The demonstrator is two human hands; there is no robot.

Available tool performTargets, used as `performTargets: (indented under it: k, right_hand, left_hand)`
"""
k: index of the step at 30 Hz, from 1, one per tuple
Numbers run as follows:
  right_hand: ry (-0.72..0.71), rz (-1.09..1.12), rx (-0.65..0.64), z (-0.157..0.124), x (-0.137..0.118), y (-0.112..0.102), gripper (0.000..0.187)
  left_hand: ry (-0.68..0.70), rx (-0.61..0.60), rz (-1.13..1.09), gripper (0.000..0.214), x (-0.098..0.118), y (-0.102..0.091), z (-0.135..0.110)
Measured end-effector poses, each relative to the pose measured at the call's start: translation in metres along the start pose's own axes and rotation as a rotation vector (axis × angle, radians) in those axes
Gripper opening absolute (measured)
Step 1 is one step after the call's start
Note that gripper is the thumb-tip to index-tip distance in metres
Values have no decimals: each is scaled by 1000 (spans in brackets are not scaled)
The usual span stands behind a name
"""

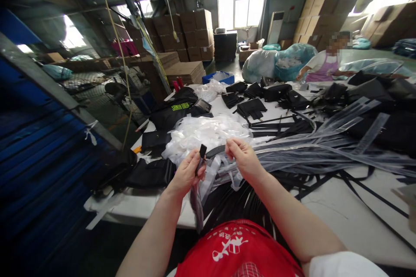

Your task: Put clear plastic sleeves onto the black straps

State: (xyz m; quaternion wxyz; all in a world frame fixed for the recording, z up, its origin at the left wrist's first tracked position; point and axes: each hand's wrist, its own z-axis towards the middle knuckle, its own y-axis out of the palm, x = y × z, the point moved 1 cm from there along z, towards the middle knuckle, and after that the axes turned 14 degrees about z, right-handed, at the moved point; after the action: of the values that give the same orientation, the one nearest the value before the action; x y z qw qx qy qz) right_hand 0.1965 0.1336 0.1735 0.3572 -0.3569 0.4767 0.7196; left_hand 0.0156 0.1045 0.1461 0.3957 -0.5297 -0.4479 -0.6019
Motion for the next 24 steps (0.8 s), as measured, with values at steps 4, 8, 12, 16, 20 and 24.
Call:
performTargets:
  k: [4, 8, 12, 16, 20, 24]
  right_hand:
    - [-59, 102, 68, 9, -18, -9, 41]
    - [-44, 166, 107, 11, -23, -9, 41]
    - [-25, 161, 131, 9, -23, -10, 38]
    - [-8, 164, 156, 6, -24, -13, 37]
    - [4, 230, 184, 0, -25, -17, 35]
    - [-3, 273, 236, -11, -28, -30, 33]
  left_hand:
    - [-1, -3, -12, 39, 4, -4, 0]
    - [-24, -2, -19, 42, 7, -1, 1]
    - [-52, 9, 20, 43, 9, 0, 1]
    - [-64, -86, 42, 39, 10, 1, 1]
    - [-82, -257, 10, 36, 8, 15, 8]
    - [-139, -329, -2, 36, 4, 32, 20]
